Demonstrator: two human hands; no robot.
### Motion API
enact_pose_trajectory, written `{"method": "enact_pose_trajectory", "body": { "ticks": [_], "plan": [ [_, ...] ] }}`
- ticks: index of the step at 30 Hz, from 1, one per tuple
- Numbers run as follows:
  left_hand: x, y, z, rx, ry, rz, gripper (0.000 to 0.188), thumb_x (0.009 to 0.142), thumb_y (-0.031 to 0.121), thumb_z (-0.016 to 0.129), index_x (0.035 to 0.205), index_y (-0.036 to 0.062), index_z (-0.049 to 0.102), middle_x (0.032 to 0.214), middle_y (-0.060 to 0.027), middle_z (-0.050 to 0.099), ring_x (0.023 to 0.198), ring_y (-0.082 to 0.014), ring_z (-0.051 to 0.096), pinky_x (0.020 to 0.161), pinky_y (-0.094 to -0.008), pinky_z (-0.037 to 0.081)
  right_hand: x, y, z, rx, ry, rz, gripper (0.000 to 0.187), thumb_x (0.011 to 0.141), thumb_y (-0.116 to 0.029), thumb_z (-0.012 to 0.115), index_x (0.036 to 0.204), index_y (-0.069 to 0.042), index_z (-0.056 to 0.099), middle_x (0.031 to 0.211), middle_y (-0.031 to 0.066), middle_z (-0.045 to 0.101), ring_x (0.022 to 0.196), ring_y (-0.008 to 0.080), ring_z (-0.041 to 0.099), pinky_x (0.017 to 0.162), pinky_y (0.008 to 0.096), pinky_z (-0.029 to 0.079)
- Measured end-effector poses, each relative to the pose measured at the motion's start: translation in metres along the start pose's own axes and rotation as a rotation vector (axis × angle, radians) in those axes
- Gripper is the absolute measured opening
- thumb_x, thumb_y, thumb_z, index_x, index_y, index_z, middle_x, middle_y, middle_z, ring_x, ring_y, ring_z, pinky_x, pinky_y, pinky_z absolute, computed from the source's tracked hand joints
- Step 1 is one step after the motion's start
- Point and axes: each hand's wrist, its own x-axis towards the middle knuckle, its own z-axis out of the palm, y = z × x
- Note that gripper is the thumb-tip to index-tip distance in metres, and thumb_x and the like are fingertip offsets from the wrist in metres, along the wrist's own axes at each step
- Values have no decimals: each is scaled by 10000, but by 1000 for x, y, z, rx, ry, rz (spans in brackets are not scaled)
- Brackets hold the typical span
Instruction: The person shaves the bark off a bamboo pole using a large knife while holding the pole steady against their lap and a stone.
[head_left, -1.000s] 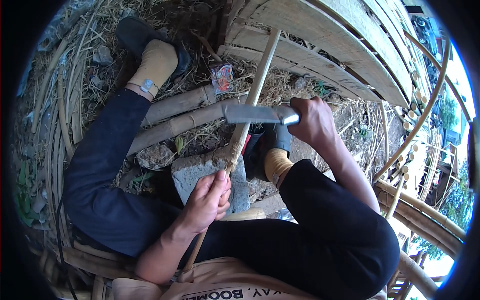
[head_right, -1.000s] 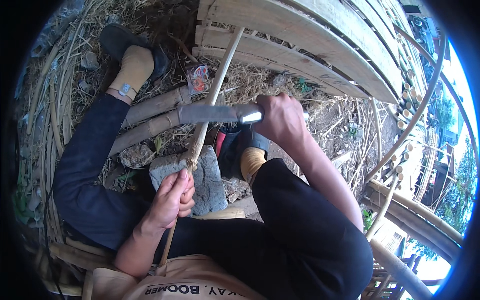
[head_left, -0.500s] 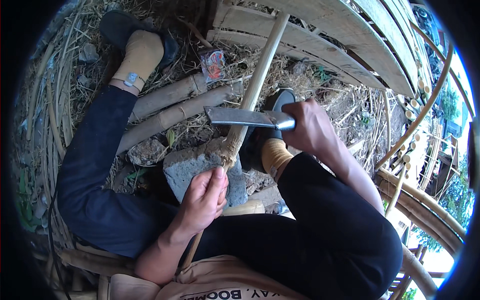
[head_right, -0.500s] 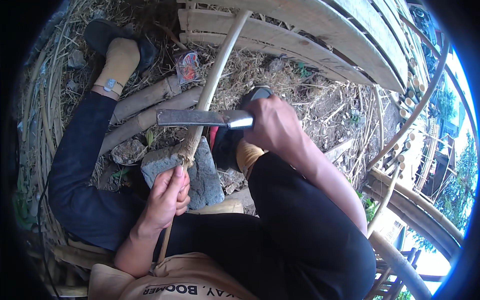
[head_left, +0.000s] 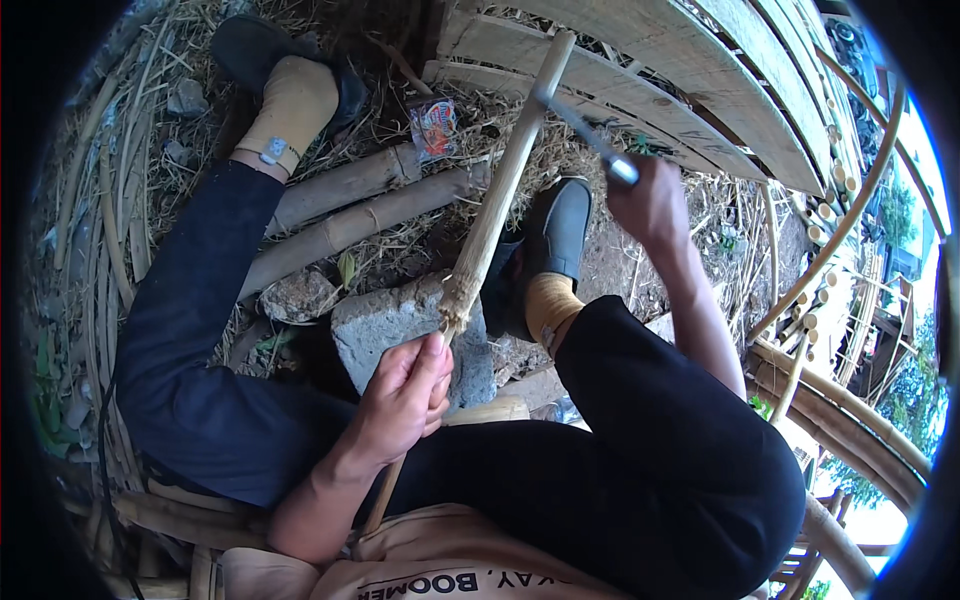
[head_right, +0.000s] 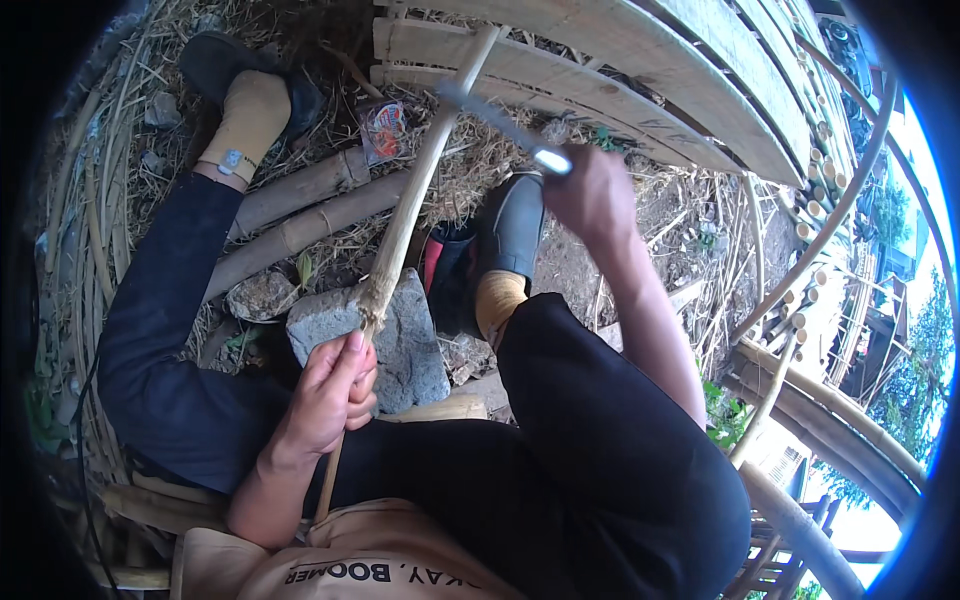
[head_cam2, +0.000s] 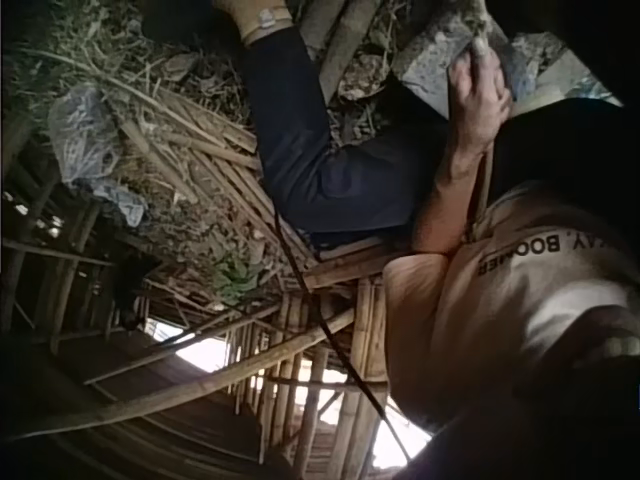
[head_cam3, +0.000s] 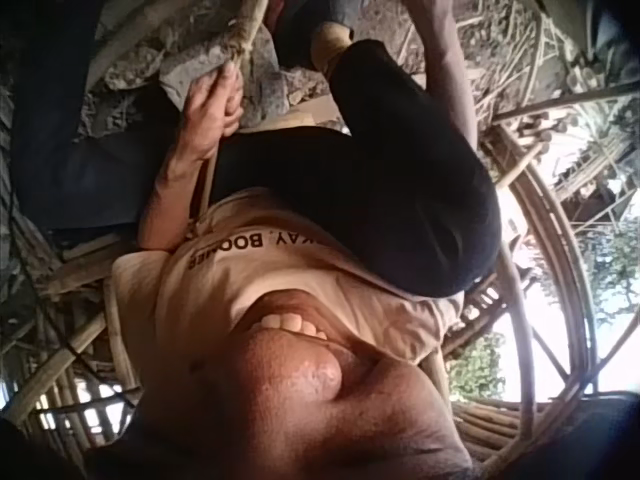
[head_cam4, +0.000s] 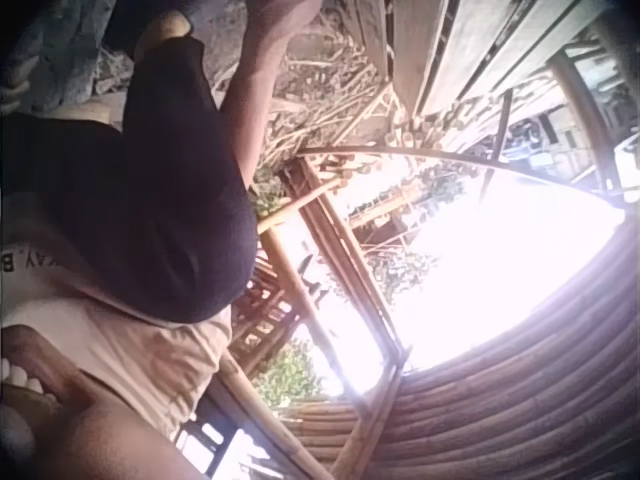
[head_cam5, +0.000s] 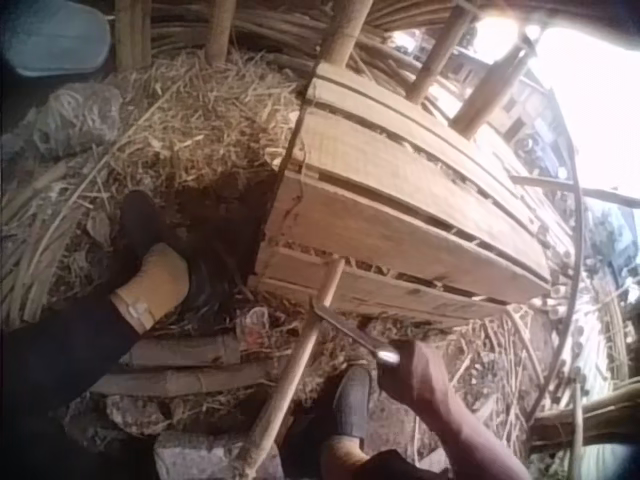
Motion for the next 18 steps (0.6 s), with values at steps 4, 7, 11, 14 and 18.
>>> {"method": "enact_pose_trajectory", "body": {
  "ticks": [4, 7, 11, 14, 18],
  "plan": [
    [-2, -6, 0, -16, -5, 1, 388, 1109, 361, 382, 797, 131, 399, 581, 81, 275, 410, -5, 204, 367, -208, 155, -12, 14, -17, 8, -83, -69, 145, 764, -128, 652, 849, -46, 738, 732, 221, 688, 693, 397, 697, 692, 454, 569],
    [8, 1, 3, -37, -29, -16, 394, 1109, 366, 380, 793, 131, 395, 581, 80, 276, 410, -4, 205, 367, -208, 155, -35, -5, -6, 81, -159, -263, 150, 709, -112, 647, 824, -49, 721, 683, 213, 662, 669, 404, 679, 675, 464, 563],
    [6, 0, 5, -45, -17, -54, 386, 1111, 326, 388, 785, 122, 405, 591, 84, 295, 429, -8, 235, 381, -209, 211, -44, -32, -8, 82, -317, -271, 195, 679, -138, 672, 849, -59, 728, 746, 224, 678, 743, 401, 688, 724, 477, 561],
    [4, -4, 6, 25, 53, 20, 391, 1111, 323, 391, 786, 108, 423, 587, 76, 315, 442, -12, 267, 397, -216, 238, -39, -40, -12, 43, -297, -243, 237, 670, -152, 697, 888, -72, 749, 764, 216, 690, 754, 395, 694, 744, 472, 565],
    [8, -12, 9, 223, 72, 148, 371, 1109, 370, 373, 818, 142, 400, 587, 89, 283, 412, -2, 229, 366, -204, 196, -38, -27, -4, 43, -168, -283, 162, 788, -192, 732, 757, -37, 698, 639, 212, 625, 652, 417, 649, 631, 464, 525]
  ]
}}
